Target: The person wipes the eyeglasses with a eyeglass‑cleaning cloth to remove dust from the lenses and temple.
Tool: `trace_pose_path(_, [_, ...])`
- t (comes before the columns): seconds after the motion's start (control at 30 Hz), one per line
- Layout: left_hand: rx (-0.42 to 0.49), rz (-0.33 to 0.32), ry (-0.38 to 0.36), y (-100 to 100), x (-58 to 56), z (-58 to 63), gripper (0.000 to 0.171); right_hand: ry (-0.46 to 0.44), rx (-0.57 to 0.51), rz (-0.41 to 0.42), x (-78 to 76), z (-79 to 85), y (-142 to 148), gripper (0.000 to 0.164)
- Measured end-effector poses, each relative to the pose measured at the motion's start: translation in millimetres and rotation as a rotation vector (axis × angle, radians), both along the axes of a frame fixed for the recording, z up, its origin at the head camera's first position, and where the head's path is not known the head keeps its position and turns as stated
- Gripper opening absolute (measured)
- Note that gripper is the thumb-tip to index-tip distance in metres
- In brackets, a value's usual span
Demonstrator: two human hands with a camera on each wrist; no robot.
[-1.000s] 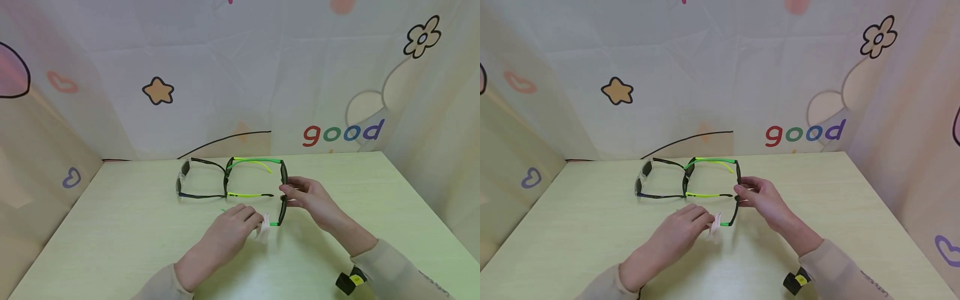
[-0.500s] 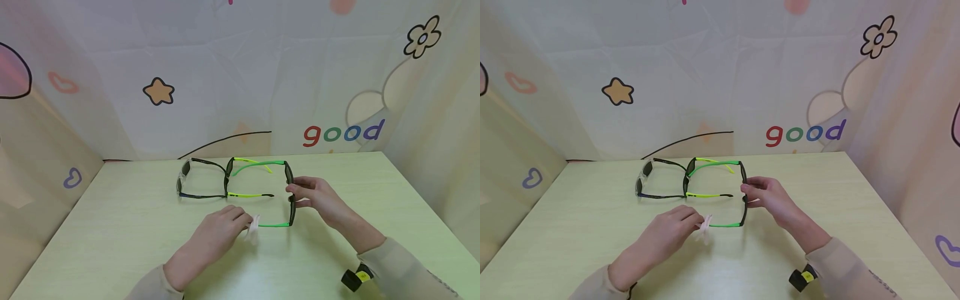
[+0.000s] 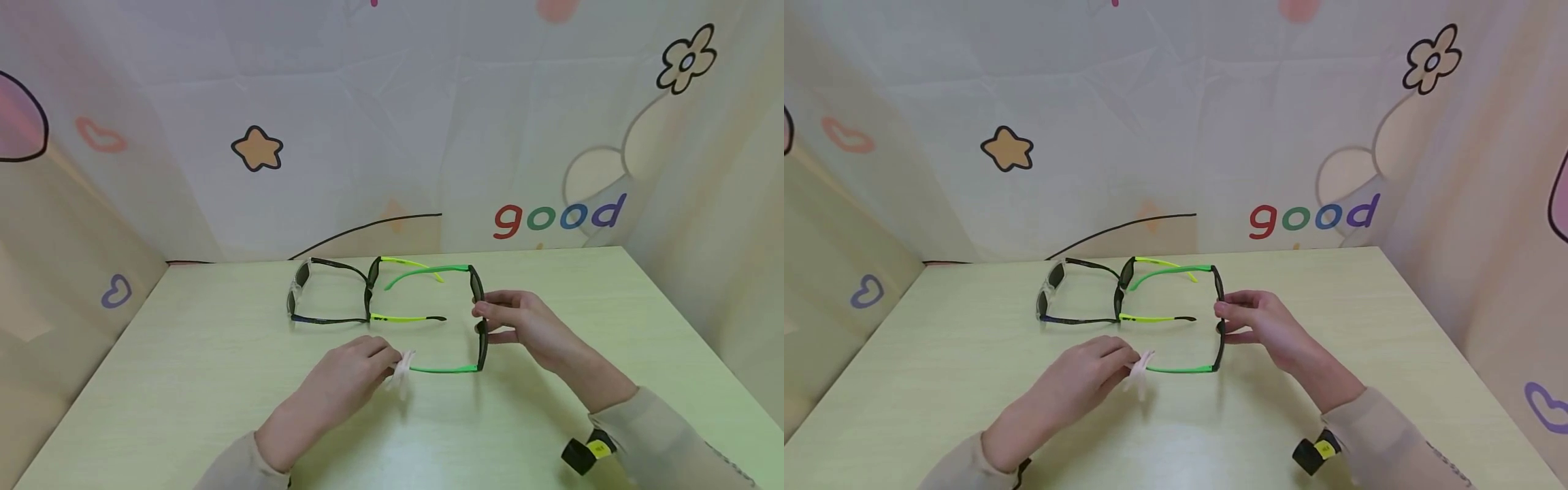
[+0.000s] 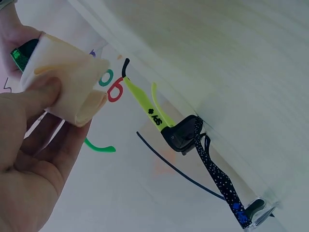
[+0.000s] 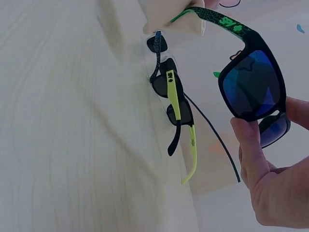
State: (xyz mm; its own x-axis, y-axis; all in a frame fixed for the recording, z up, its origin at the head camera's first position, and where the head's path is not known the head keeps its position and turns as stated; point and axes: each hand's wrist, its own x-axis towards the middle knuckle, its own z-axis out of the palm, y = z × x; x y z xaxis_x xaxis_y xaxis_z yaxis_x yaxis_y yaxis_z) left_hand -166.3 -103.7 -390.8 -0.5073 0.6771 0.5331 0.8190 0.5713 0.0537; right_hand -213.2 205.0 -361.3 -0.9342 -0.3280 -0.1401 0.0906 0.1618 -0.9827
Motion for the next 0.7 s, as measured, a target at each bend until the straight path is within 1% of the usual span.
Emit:
trace_pose_path(0.13, [0.004, -0.019, -0.023, 1, 0.9, 1.6, 0.020, -0.010, -0.013, -0.003, 0.9, 0.1, -2, 0.057])
trace_pose_path(0.33, [-0.011, -0.017, -0.020, 5, 3.8, 5.3, 0.018, -0.010, -0.024, -0.024, 2.4, 0.4, -7, 0.059])
trace_pose_path(0.5, [0.036, -0.062, -0.015, 11, 6.1, 6.8, 0.015, -0.017, -0.038, -0.050, 2.7, -1.2, -12, 0.059])
trace_pose_path(0.6, [0.043, -0.082, -0.018, 15, 7.1, 7.5, 0.016, -0.023, -0.040, -0.069, 2.7, -2.0, -15, 0.059])
trace_pose_path(0.7, [0.020, -0.070, -0.028, 19, 8.2, 9.6, 0.015, -0.026, -0.043, -0.077, 2.8, -2.7, -19, 0.059])
